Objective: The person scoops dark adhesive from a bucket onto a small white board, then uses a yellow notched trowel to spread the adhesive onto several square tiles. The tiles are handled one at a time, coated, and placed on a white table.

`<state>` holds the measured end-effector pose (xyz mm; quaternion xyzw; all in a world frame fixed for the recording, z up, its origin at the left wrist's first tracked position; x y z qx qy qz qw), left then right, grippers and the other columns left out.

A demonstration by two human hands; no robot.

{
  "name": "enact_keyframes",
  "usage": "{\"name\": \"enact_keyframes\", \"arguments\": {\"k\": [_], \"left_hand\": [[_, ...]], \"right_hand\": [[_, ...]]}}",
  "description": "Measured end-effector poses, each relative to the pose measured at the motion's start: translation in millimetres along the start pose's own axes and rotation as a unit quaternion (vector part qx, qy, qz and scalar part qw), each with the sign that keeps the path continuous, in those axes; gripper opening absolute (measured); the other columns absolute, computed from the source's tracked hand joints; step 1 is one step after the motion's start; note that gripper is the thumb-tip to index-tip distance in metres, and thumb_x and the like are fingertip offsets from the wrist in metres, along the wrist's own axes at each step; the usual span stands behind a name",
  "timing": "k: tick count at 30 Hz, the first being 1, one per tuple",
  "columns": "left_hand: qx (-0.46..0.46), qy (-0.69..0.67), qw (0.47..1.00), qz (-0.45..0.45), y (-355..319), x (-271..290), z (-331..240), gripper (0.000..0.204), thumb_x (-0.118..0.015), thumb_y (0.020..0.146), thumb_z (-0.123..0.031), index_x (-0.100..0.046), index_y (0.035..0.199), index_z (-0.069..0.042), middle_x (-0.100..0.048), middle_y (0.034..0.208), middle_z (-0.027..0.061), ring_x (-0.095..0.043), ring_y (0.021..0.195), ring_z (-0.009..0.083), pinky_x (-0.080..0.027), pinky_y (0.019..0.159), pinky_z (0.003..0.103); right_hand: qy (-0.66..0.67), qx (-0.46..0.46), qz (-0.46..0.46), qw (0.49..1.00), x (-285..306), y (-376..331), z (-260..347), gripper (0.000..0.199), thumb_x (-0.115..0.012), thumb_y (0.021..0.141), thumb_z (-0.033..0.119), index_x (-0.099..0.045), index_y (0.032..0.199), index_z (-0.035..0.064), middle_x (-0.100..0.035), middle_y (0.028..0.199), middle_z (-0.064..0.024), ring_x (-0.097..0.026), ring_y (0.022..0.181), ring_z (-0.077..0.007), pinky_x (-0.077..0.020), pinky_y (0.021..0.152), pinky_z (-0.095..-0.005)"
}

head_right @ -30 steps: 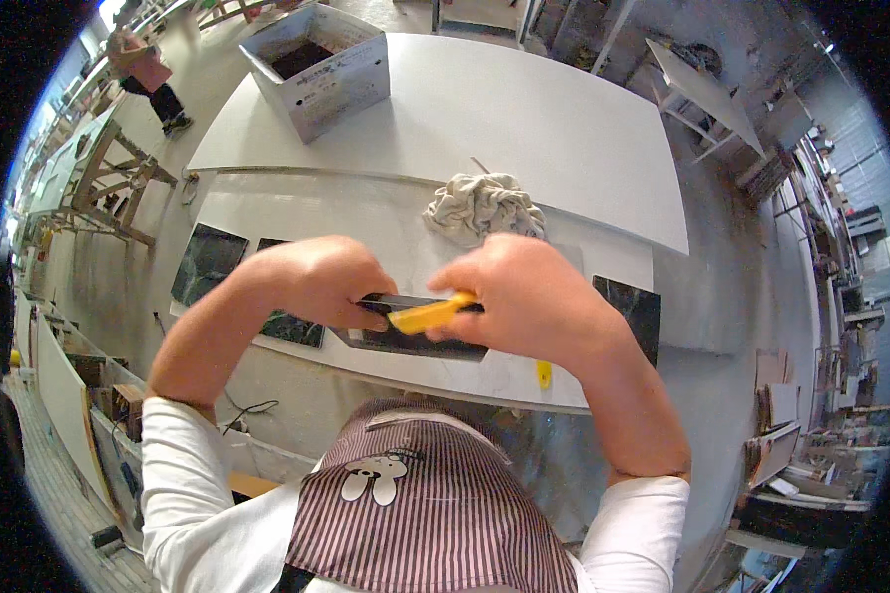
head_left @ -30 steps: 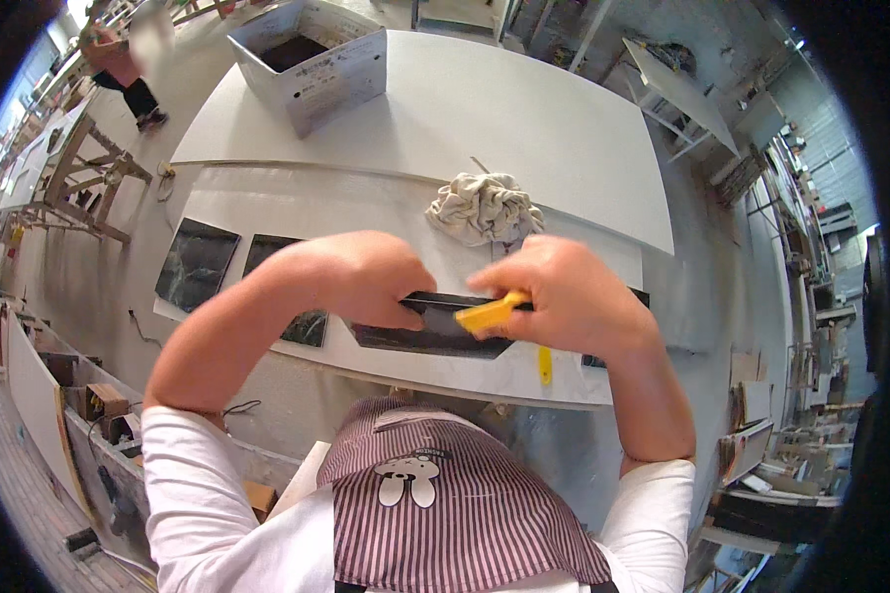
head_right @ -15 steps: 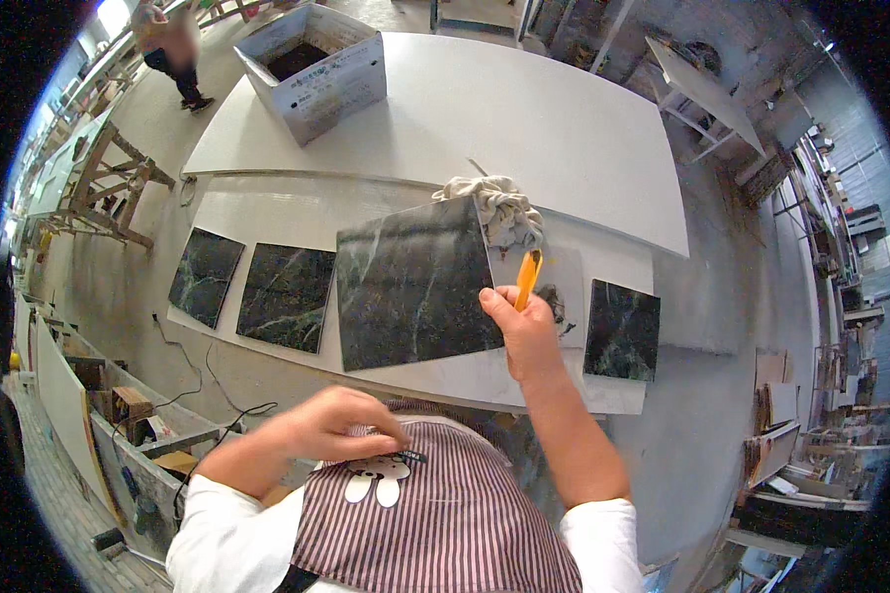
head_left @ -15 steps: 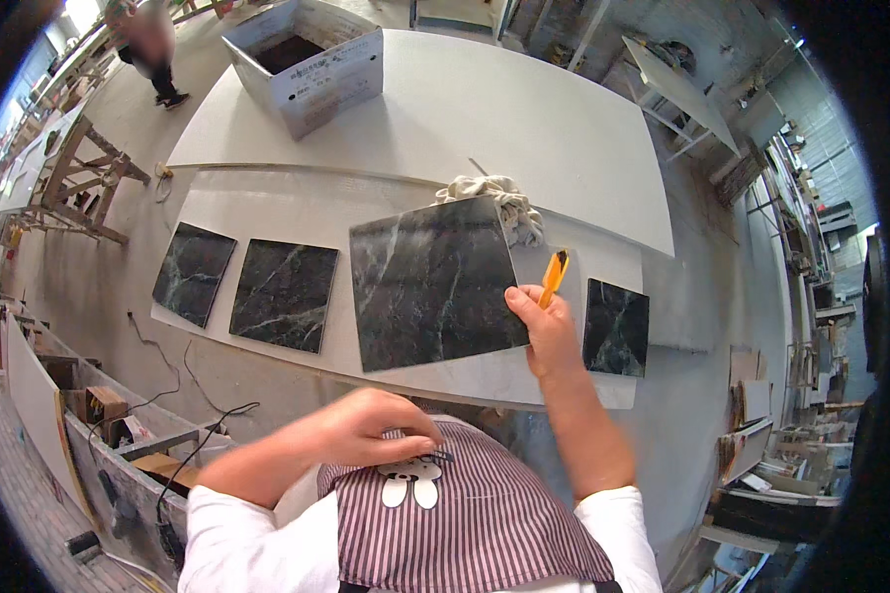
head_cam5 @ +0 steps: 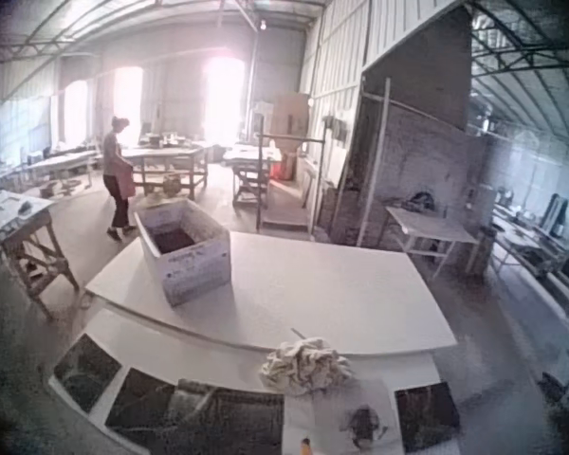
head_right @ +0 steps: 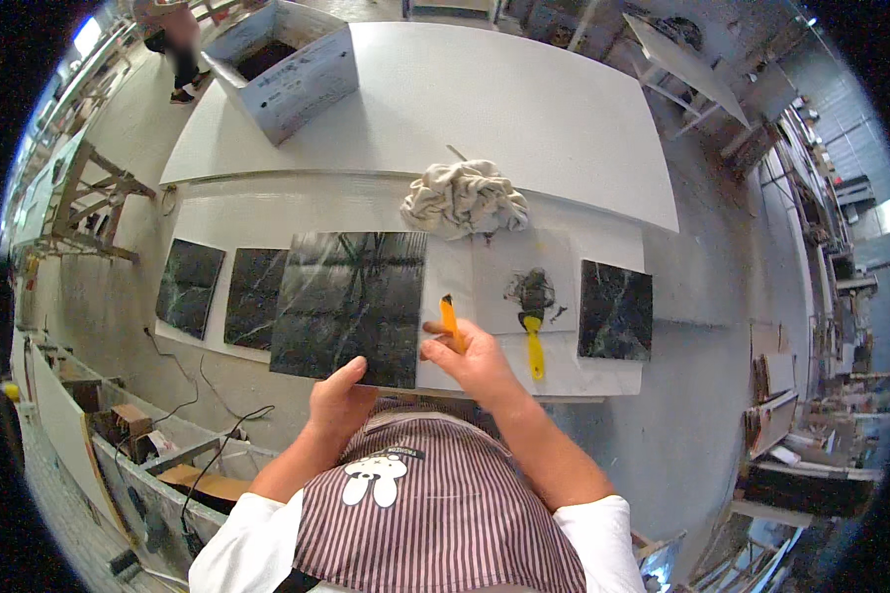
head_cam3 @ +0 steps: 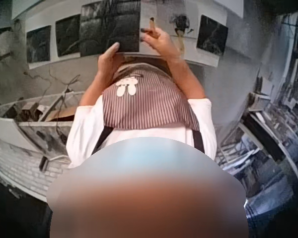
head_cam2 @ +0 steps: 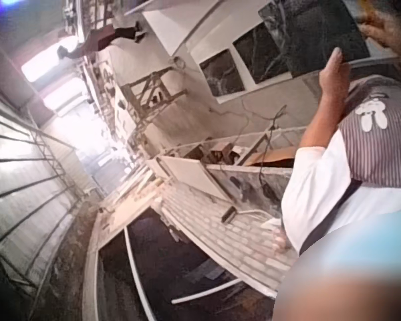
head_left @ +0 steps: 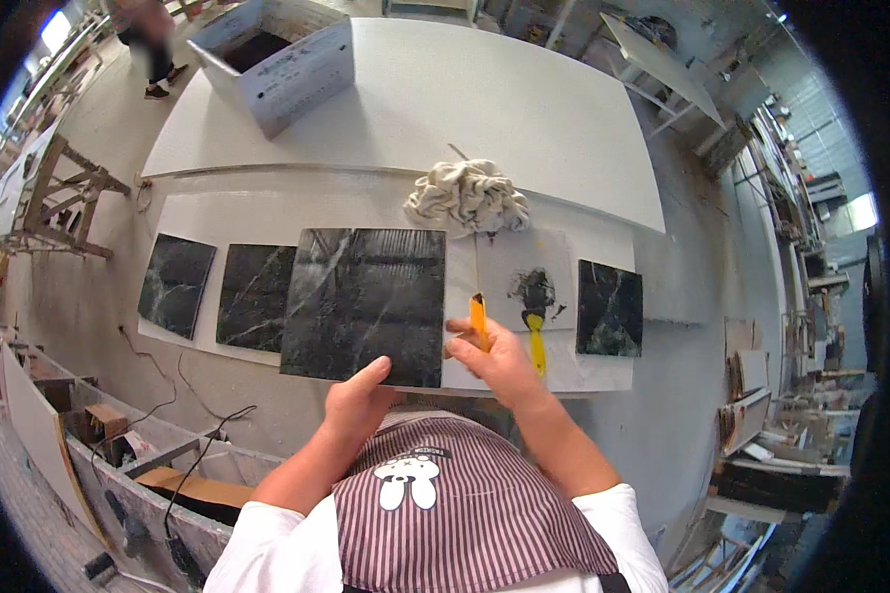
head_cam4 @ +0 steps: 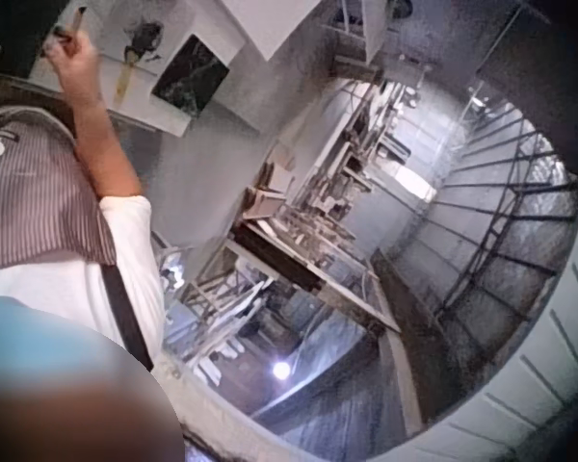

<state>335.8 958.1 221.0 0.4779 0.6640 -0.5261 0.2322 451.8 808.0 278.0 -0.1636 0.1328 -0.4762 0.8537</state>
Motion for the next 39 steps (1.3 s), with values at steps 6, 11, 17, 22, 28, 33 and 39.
{"name": "enact_keyframes", "arguments": {"k": [6, 11, 17, 22, 28, 33, 39], "left_hand": [[-0.050, 0.013, 0.999, -0.005, -17.1, 11.5, -9.5, 0.050, -0.059, 0.088, -0.013, -0.047, 0.134, -0.001, -0.057, 0.130, 0.0160, -0.055, 0.118, 0.0340, -0.041, 0.103, 0.052], [-0.038, 0.031, 0.998, -0.030, -19.0, 30.2, -1.8, 0.048, -0.059, 0.087, -0.011, -0.047, 0.132, 0.001, -0.058, 0.127, 0.0175, -0.057, 0.116, 0.0341, -0.043, 0.101, 0.051], [-0.058, 0.043, 0.997, -0.023, -16.2, 18.5, -2.4, 0.045, -0.059, 0.088, -0.013, -0.050, 0.129, 0.004, -0.060, 0.125, 0.0183, -0.058, 0.115, 0.0338, -0.042, 0.102, 0.049], [-0.031, 0.034, 0.998, -0.031, -16.5, 23.9, 1.6, 0.040, -0.056, 0.090, -0.014, -0.054, 0.125, 0.006, -0.061, 0.123, 0.0194, -0.059, 0.114, 0.0341, -0.042, 0.102, 0.049], [-0.028, 0.034, 0.998, -0.041, -15.8, 27.5, 4.8, 0.039, -0.057, 0.090, -0.015, -0.055, 0.123, 0.007, -0.062, 0.121, 0.0209, -0.059, 0.114, 0.0351, -0.041, 0.103, 0.049], [-0.028, 0.027, 0.999, -0.033, -17.1, 25.7, 6.2, 0.041, -0.058, 0.089, -0.013, -0.054, 0.125, 0.006, -0.061, 0.122, 0.0210, -0.059, 0.113, 0.0353, -0.042, 0.102, 0.049], [-0.040, 0.036, 0.998, -0.038, -19.7, 22.0, 4.1, 0.043, -0.060, 0.087, -0.011, -0.053, 0.127, 0.004, -0.060, 0.124, 0.0194, -0.058, 0.114, 0.0351, -0.043, 0.101, 0.049]], "right_hand": [[-0.215, 0.067, -0.192, 0.955, 126.1, -19.2, -8.6, 0.032, -0.062, 0.091, 0.018, -0.056, 0.116, -0.0003, -0.064, 0.090, -0.0053, -0.058, 0.084, -0.0124, -0.0481, 0.078, -0.0294], [-0.468, 0.031, -0.250, 0.847, 161.2, -37.2, -29.7, 0.026, -0.071, 0.083, 0.022, -0.058, 0.092, 0.0016, -0.062, 0.087, -0.0148, -0.062, 0.083, -0.0296, -0.0501, 0.073, -0.0396], [-0.528, 0.035, -0.274, 0.803, 135.7, -43.0, -92.0, 0.045, -0.077, 0.077, 0.030, -0.052, 0.109, 0.0095, -0.060, 0.097, -0.0149, -0.061, 0.091, -0.0377, -0.0508, 0.077, -0.0469], [-0.514, 0.028, -0.273, 0.813, 141.1, -37.4, -87.7, 0.045, -0.069, 0.081, 0.024, -0.051, 0.120, 0.0132, -0.063, 0.099, -0.0170, -0.062, 0.090, -0.0385, -0.0511, 0.076, -0.0478], [-0.517, 0.051, -0.222, 0.825, 144.2, -30.4, -42.9, 0.037, -0.061, 0.084, 0.023, -0.061, 0.119, 0.0103, -0.067, 0.091, -0.0206, -0.065, 0.083, -0.0377, -0.0521, 0.074, -0.0460], [-0.508, 0.081, -0.234, 0.825, 143.5, -6.6, 9.6, 0.032, -0.060, 0.084, 0.024, -0.067, 0.109, 0.0056, -0.068, 0.094, -0.0219, -0.066, 0.086, -0.0364, -0.0529, 0.075, -0.0431], [-0.565, 0.067, -0.239, 0.787, 152.9, 19.7, -13.9, 0.036, -0.059, 0.081, 0.028, -0.068, 0.109, 0.0065, -0.069, 0.091, -0.0203, -0.067, 0.085, -0.0365, -0.0532, 0.076, -0.0446]]}}
Point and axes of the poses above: each hand's wrist, its own y-axis towards the middle knuckle, its own x-axis out of the back of the hand, z = x × y, the point moved 6 cm from there along y, towards the middle knuckle
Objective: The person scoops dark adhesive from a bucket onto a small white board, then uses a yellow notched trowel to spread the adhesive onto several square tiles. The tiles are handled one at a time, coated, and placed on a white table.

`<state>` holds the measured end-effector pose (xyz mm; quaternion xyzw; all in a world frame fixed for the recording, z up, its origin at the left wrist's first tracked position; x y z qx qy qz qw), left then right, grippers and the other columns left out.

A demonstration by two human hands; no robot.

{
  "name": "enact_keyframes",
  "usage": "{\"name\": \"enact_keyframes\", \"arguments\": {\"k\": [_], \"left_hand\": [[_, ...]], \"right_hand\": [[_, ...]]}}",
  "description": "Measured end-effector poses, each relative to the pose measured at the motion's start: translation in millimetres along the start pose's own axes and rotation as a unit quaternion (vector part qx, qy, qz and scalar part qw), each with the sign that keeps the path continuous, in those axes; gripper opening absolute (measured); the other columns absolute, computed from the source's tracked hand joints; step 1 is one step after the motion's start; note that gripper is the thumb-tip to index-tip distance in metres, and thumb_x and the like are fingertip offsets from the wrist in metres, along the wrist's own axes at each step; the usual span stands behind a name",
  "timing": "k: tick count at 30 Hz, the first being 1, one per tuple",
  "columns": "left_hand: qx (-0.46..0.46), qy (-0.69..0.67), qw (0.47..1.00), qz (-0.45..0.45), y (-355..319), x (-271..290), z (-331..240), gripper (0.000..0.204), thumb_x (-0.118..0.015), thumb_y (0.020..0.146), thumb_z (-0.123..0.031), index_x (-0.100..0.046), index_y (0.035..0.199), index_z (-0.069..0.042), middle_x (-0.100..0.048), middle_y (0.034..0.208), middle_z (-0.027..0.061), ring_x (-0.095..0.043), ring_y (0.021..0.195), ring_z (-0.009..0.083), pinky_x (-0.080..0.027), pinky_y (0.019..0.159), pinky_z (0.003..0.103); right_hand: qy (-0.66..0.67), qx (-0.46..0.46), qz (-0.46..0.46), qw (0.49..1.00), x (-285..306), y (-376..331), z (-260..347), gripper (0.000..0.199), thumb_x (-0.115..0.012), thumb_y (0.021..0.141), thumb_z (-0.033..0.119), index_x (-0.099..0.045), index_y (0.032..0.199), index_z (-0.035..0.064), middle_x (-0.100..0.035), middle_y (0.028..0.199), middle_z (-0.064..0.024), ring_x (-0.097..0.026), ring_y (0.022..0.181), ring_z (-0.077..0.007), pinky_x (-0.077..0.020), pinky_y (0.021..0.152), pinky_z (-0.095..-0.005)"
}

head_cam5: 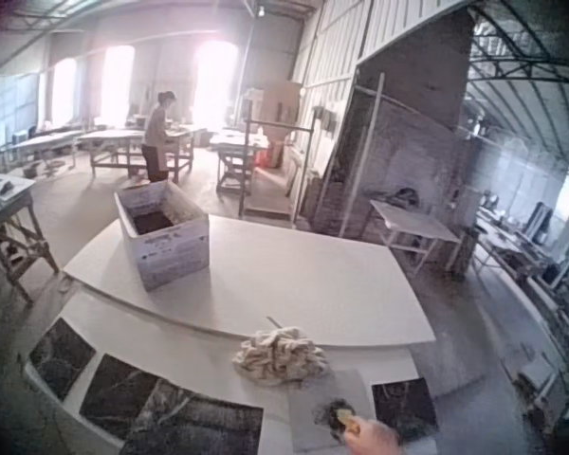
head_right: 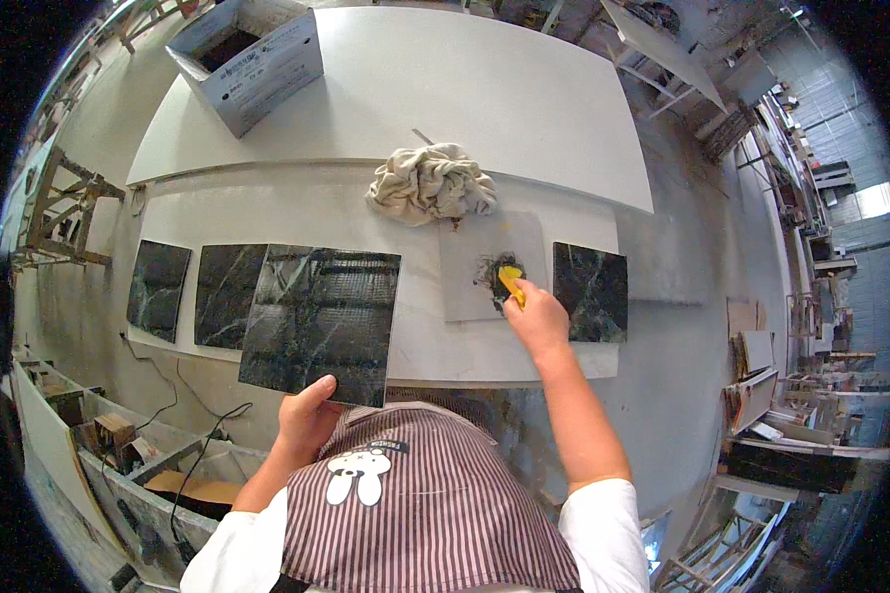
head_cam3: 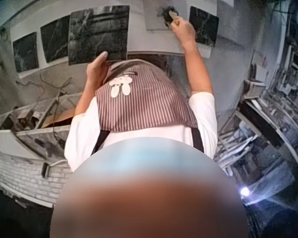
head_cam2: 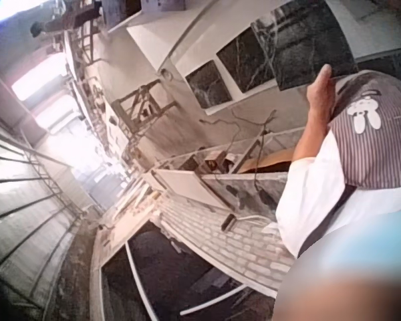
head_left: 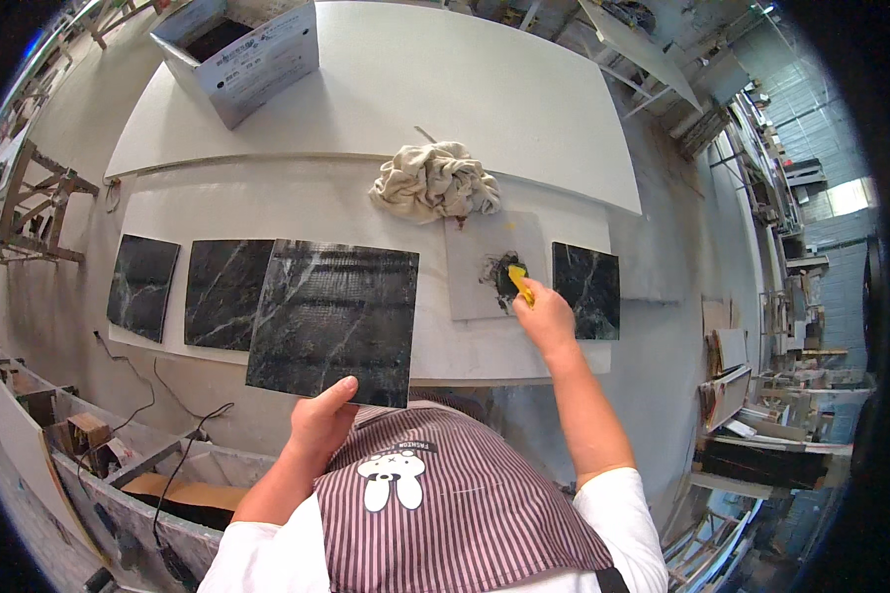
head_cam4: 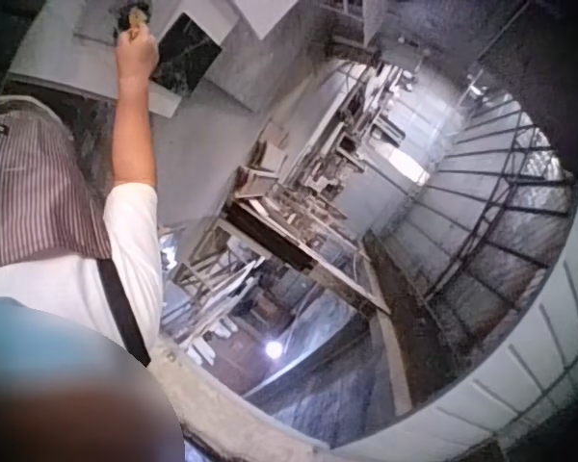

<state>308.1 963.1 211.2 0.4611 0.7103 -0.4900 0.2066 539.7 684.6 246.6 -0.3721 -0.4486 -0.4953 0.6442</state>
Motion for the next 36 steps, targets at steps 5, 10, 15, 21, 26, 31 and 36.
{"name": "enact_keyframes", "arguments": {"k": [5, 10, 15, 21, 26, 31, 36], "left_hand": [[0.012, -0.054, 0.998, 0.010, -1.9, -2.9, -2.2, 0.045, -0.062, 0.085, -0.002, -0.052, 0.128, -0.002, -0.061, 0.120, 0.0146, -0.059, 0.111, 0.0286, -0.045, 0.099, 0.044], [0.041, -0.049, 0.998, 0.004, 0.6, 2.4, 1.7, 0.044, -0.064, 0.084, -0.003, -0.053, 0.126, -0.003, -0.062, 0.119, 0.0126, -0.060, 0.109, 0.0277, -0.047, 0.097, 0.043], [0.019, -0.046, 0.999, 0.000, 0.6, -5.9, -3.2, 0.040, -0.066, 0.083, -0.004, -0.055, 0.122, -0.002, -0.063, 0.115, 0.0114, -0.061, 0.105, 0.0267, -0.048, 0.093, 0.040], [0.048, -0.044, 0.998, 0.003, -4.7, -6.0, -4.1, 0.040, -0.067, 0.083, -0.004, -0.055, 0.122, -0.003, -0.061, 0.119, 0.0110, -0.059, 0.107, 0.0261, -0.048, 0.093, 0.040], [0.018, -0.045, 0.998, 0.036, -11.6, -22.9, -14.8, 0.046, -0.067, 0.084, -0.003, -0.052, 0.127, -0.003, -0.059, 0.121, 0.0120, -0.057, 0.111, 0.0280, -0.047, 0.096, 0.044], [0.001, -0.017, 0.999, 0.036, -17.7, -30.6, -20.5, 0.059, -0.065, 0.082, -0.005, -0.042, 0.136, -0.001, -0.055, 0.129, 0.0171, -0.056, 0.115, 0.0365, -0.043, 0.101, 0.054], [0.003, -0.014, 0.999, 0.032, -19.7, -30.1, -21.5, 0.058, -0.066, 0.083, -0.006, -0.043, 0.136, -0.001, -0.055, 0.129, 0.0170, -0.056, 0.115, 0.0356, -0.043, 0.101, 0.053]], "right_hand": [[-0.028, -0.030, 0.060, 0.997, 0.5, -4.5, 9.8, 0.038, -0.059, 0.079, 0.031, -0.069, 0.107, 0.0078, -0.069, 0.090, -0.0194, -0.067, 0.085, -0.0354, -0.0533, 0.076, -0.0445], [-0.065, -0.038, 0.127, 0.989, 6.8, -8.0, 13.5, 0.040, -0.058, 0.078, 0.033, -0.070, 0.105, 0.0072, -0.069, 0.089, -0.0189, -0.066, 0.086, -0.0371, -0.0528, 0.076, -0.0462], [0.071, -0.045, 0.118, 0.989, 30.0, -2.8, 22.9, 0.036, -0.057, 0.085, 0.028, -0.069, 0.111, 0.0056, -0.063, 0.071, -0.0105, -0.061, 0.065, -0.0203, -0.0490, 0.062, -0.0342], [0.484, 0.058, 0.115, 0.866, 42.8, -44.2, 98.1, 0.039, -0.056, 0.096, 0.013, -0.054, 0.133, 0.0036, -0.051, 0.086, 0.0070, -0.040, 0.072, -0.0023, -0.0372, 0.068, -0.0180], [0.466, 0.112, 0.100, 0.872, 24.3, -52.6, 123.7, 0.044, -0.057, 0.097, 0.012, -0.048, 0.138, 0.0023, -0.049, 0.089, 0.0068, -0.040, 0.075, -0.0026, -0.0375, 0.072, -0.0186], [0.452, 0.134, 0.090, 0.877, 21.6, -51.5, 132.7, 0.043, -0.057, 0.097, 0.012, -0.048, 0.137, 0.0007, -0.056, 0.101, 0.0021, -0.047, 0.083, -0.0049, -0.0412, 0.079, -0.0207], [0.459, 0.134, 0.088, 0.874, 17.9, -52.2, 135.8, 0.043, -0.057, 0.096, 0.012, -0.048, 0.137, 0.0002, -0.058, 0.111, -0.0026, -0.051, 0.089, -0.0063, -0.0428, 0.083, -0.0223]]}}
Point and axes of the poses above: each hand's wrist, its own y-axis towards the middle knuckle, its own x-axis out of the back of the hand, z = x × y, the point moved 6 cm from there along y, towards the middle knuckle
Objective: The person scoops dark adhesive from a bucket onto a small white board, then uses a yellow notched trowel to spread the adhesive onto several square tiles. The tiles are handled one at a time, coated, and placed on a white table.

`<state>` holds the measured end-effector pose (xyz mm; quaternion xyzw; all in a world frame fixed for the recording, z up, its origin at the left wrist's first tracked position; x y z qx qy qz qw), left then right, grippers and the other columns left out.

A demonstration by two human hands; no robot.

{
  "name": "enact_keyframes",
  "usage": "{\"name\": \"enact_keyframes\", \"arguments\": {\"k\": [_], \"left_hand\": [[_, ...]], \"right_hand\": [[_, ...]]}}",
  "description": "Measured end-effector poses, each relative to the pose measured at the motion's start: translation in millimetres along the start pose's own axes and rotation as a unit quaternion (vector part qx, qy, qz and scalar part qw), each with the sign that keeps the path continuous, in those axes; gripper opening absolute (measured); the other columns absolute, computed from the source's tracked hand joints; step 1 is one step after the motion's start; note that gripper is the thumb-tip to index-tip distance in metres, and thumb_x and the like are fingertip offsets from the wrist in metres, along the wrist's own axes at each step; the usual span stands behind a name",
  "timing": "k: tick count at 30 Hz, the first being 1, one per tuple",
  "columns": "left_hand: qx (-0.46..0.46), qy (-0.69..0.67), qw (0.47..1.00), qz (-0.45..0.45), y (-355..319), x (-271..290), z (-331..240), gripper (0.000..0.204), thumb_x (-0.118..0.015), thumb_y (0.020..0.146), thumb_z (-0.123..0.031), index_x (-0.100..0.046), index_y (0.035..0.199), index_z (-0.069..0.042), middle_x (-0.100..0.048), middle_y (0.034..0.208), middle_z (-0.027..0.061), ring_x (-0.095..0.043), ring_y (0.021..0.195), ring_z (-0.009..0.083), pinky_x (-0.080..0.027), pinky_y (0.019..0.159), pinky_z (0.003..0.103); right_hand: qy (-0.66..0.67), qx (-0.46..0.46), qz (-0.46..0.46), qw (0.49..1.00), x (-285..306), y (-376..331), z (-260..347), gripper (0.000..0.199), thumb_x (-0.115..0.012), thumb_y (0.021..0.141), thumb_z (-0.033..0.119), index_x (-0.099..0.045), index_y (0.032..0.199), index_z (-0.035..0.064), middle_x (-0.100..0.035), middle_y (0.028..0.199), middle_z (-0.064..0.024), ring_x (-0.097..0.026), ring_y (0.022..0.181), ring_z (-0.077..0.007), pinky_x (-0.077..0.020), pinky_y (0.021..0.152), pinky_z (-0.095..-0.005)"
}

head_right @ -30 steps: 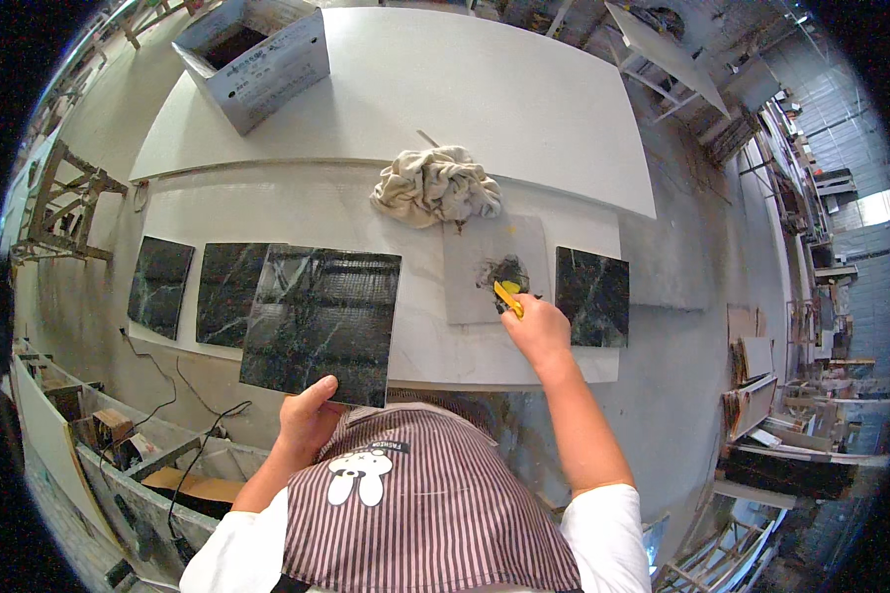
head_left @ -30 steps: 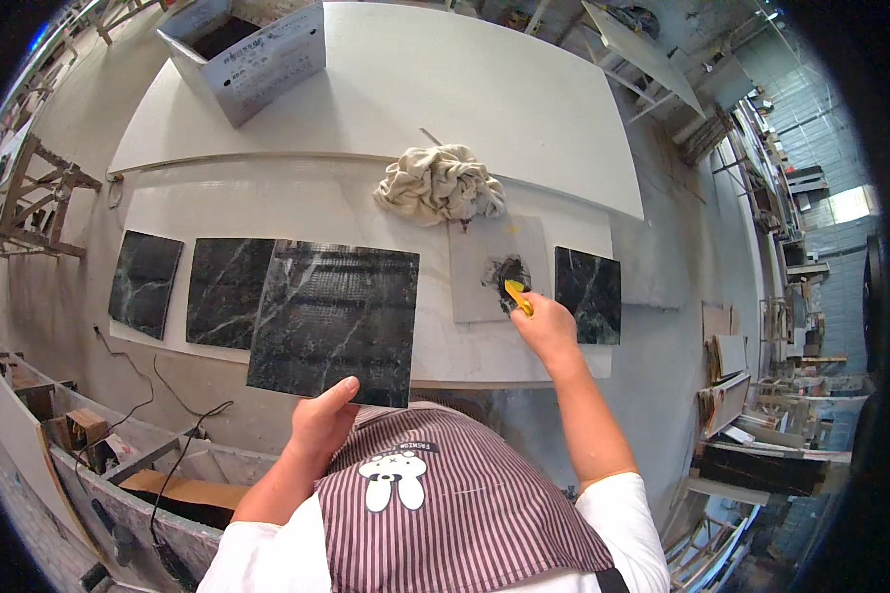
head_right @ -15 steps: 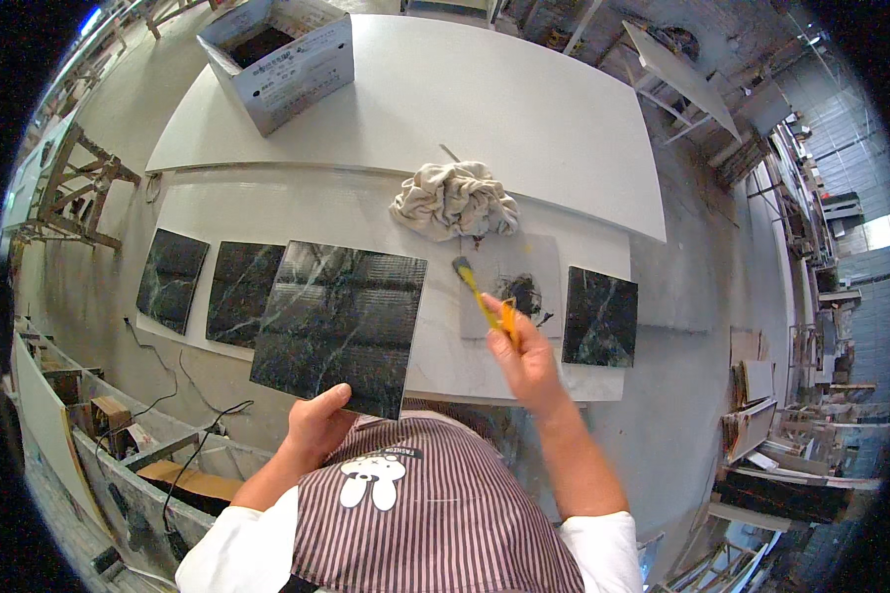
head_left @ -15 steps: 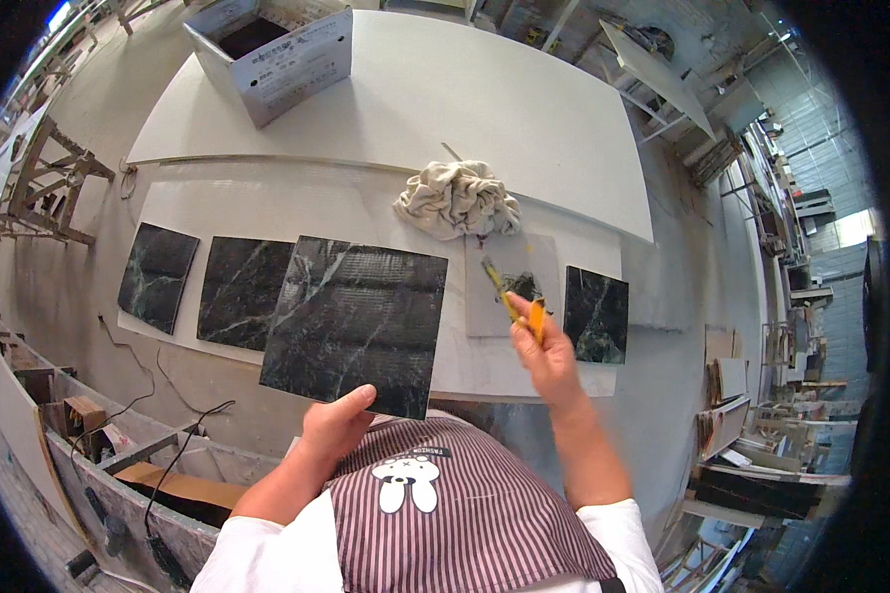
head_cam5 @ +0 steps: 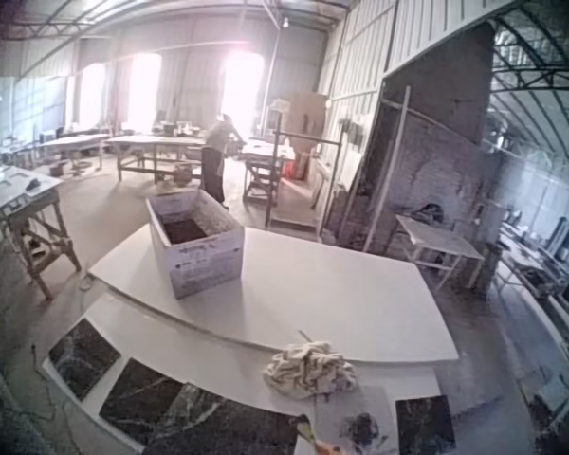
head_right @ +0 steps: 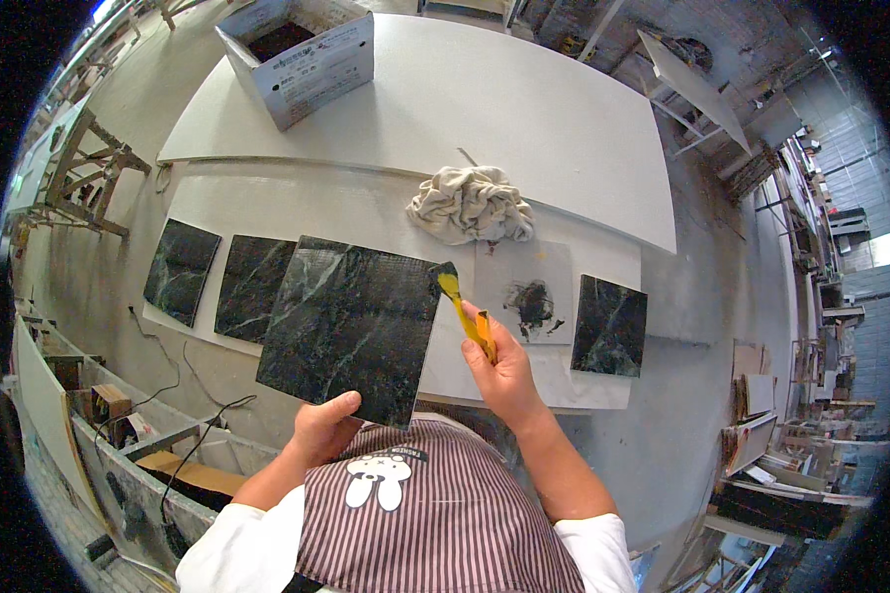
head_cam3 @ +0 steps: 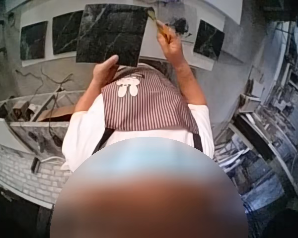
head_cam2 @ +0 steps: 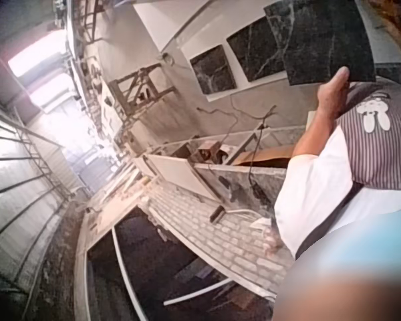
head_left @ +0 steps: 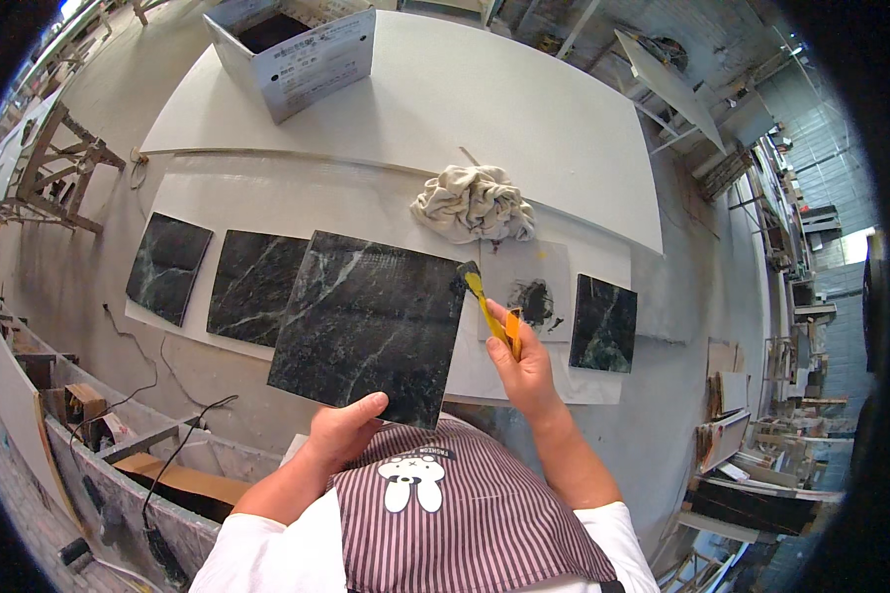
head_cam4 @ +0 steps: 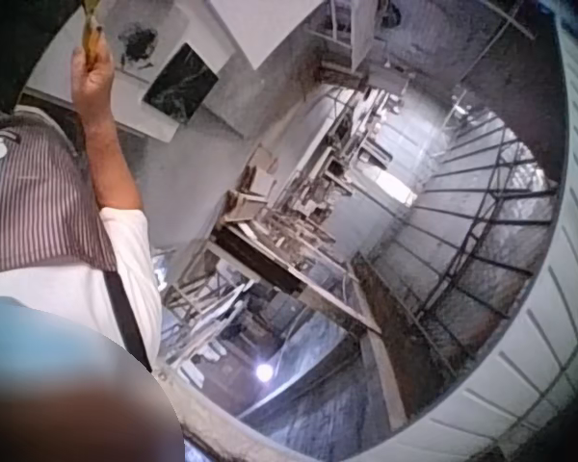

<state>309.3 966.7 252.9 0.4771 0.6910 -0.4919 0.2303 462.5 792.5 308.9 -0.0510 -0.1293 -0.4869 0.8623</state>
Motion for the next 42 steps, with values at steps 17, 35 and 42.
{"name": "enact_keyframes", "arguments": {"k": [17, 35, 42], "left_hand": [[0.006, 0.006, 1.000, -0.022, 8.4, 9.7, 0.4, 0.048, -0.062, 0.086, -0.008, -0.048, 0.130, 0.003, -0.058, 0.125, 0.0197, -0.060, 0.110, 0.0355, -0.046, 0.099, 0.051], [-0.047, -0.031, 0.998, 0.014, 32.7, -12.7, -15.1, 0.022, -0.060, 0.090, -0.003, -0.062, 0.112, -0.004, -0.066, 0.109, 0.0090, -0.063, 0.100, 0.0207, -0.050, 0.087, 0.035], [-0.054, -0.026, 0.998, 0.006, 42.0, 8.6, -7.6, 0.030, -0.059, 0.089, -0.009, -0.061, 0.116, 0.003, -0.067, 0.112, 0.0138, -0.065, 0.104, 0.0270, -0.049, 0.095, 0.040]], "right_hand": [[-0.038, 0.008, 0.020, 0.999, -4.7, -31.4, 12.3, 0.043, -0.059, 0.090, 0.006, -0.052, 0.132, -0.0008, -0.060, 0.096, -0.0067, -0.055, 0.083, -0.0117, -0.0458, 0.077, -0.0261], [-0.140, -0.012, 0.109, 0.984, 3.2, -61.4, 44.8, 0.046, -0.063, 0.083, 0.006, -0.058, 0.128, 0.0056, -0.058, 0.082, -0.0112, -0.054, 0.068, -0.0202, -0.0453, 0.064, -0.0301], [-0.176, -0.035, 0.124, 0.976, 8.3, -68.3, 47.7, 0.043, -0.063, 0.084, 0.009, -0.060, 0.126, 0.0061, -0.059, 0.081, -0.0122, -0.056, 0.068, -0.0237, -0.0472, 0.064, -0.0318]]}}
Point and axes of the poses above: each hand's wrist, its own y-axis towards the middle knuckle, its own x-axis out of the back of the hand, z = x × y, the point moved 6 cm from there along y, towards the middle knuckle
